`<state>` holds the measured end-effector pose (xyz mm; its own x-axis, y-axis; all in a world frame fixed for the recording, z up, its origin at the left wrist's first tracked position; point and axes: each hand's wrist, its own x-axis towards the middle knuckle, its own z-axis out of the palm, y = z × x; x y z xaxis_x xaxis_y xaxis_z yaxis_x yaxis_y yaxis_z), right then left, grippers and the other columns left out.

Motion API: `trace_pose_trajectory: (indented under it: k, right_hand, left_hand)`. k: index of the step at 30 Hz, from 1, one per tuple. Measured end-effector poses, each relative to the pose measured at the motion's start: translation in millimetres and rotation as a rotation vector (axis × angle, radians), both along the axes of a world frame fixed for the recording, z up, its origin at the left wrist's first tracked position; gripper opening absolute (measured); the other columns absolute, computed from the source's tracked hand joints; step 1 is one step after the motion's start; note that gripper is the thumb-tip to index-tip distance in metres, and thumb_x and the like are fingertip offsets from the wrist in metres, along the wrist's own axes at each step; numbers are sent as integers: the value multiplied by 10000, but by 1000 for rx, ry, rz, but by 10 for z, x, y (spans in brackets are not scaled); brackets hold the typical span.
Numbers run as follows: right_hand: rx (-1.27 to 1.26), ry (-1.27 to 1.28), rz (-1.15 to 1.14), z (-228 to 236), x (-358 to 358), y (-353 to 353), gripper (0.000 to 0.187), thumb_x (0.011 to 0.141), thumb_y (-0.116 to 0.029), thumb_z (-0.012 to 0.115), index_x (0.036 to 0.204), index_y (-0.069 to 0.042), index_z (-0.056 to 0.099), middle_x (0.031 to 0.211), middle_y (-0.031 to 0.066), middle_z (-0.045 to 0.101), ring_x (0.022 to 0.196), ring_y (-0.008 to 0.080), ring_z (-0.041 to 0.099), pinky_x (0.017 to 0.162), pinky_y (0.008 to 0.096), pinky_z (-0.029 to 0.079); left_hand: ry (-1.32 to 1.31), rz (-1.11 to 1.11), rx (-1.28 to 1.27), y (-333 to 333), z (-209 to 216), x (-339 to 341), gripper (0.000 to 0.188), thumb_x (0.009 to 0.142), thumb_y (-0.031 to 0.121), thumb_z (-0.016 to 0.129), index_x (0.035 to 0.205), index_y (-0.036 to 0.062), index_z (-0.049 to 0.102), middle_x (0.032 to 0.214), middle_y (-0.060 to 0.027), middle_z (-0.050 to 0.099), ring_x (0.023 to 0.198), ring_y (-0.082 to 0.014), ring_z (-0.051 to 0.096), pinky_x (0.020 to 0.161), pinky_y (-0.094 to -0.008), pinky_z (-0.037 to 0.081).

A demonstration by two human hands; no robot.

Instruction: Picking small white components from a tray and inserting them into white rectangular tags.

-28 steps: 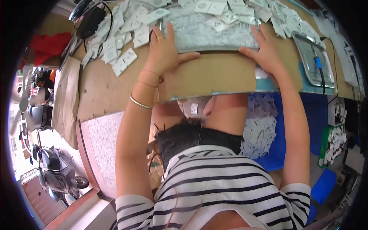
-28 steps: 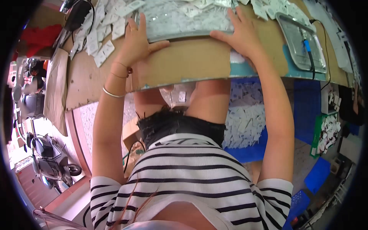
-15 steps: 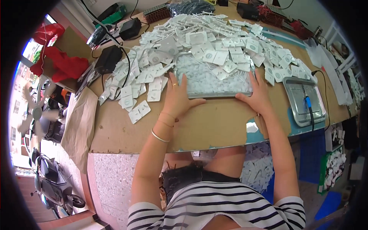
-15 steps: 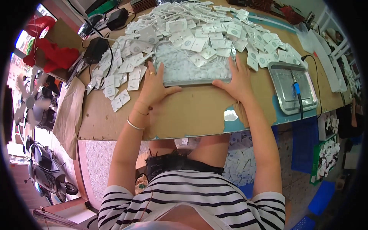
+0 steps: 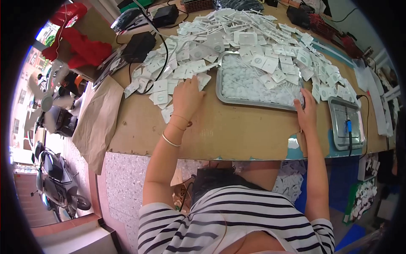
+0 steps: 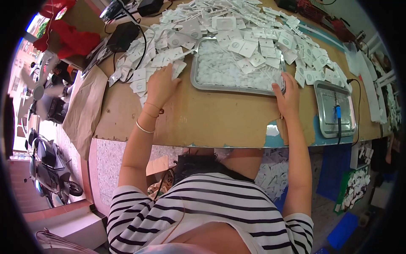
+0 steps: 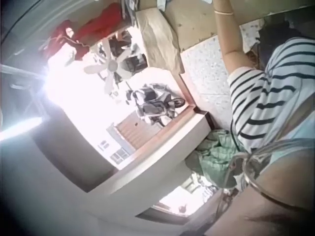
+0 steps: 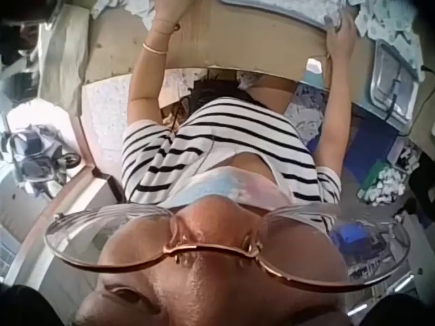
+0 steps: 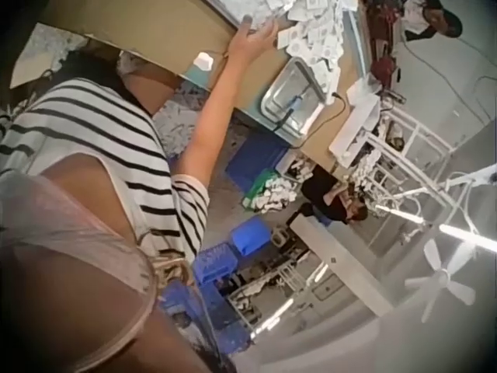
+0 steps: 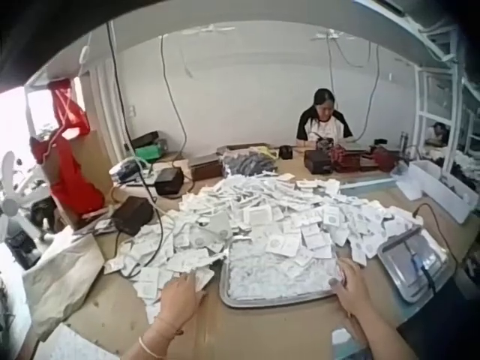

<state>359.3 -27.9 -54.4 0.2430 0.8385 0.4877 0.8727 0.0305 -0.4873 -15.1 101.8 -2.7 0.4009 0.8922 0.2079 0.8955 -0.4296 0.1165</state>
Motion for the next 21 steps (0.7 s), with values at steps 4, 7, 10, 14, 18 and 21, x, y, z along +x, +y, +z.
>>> trace_pose_trajectory:
  k: [4,7,10,14,18,21]
  right_hand:
    - [81,-143,-120,160,-187,-36,477,873,-362,583,1205,-24,526,1250,180,494,1166,340,454,988,399,347]
    - [163,-136,-63,293,-540,150,370,823,-270,642,1103,-32,592,1122,140,559,1065,315,517,914,390,397]
    - [32,-90,44,424,-862,402,250,788,-210,667,983,-53,648,989,105,597,945,287,564,836,376,434]
    - [-128,-161,53,402,-985,724,139,761,-186,663,844,-76,682,866,84,605,823,270,577,753,373,456]
    - [-199,-240,-75,440,-1194,914,127,756,-190,647,824,-89,683,823,82,585,818,267,571,737,375,454]
    - [-317,-338,-183,447,-1229,1033,112,758,-194,640,799,-96,676,838,70,573,855,265,561,748,388,445]
  left_hand:
    - [-228,12,68,190,-72,-185,419,745,273,701,1056,11,596,870,-175,638,802,-339,606,695,-401,477]
    - [-361,62,42,116,130,-155,307,768,265,686,943,24,616,826,-142,642,755,-316,603,656,-393,467]
    - [-516,53,93,106,76,-225,262,798,255,672,895,18,615,803,-121,639,721,-290,591,628,-379,459]
    - [-904,-15,110,75,41,-281,266,836,236,662,944,-5,626,770,-112,632,698,-208,581,635,-305,451]
    - [-1168,-38,-170,-30,93,-278,303,887,223,616,1023,-45,585,882,-72,623,776,-103,539,699,-236,433]
    - [-1402,-49,-436,-68,0,-203,317,895,212,594,1070,-52,568,940,-80,621,850,-117,558,743,-251,446]
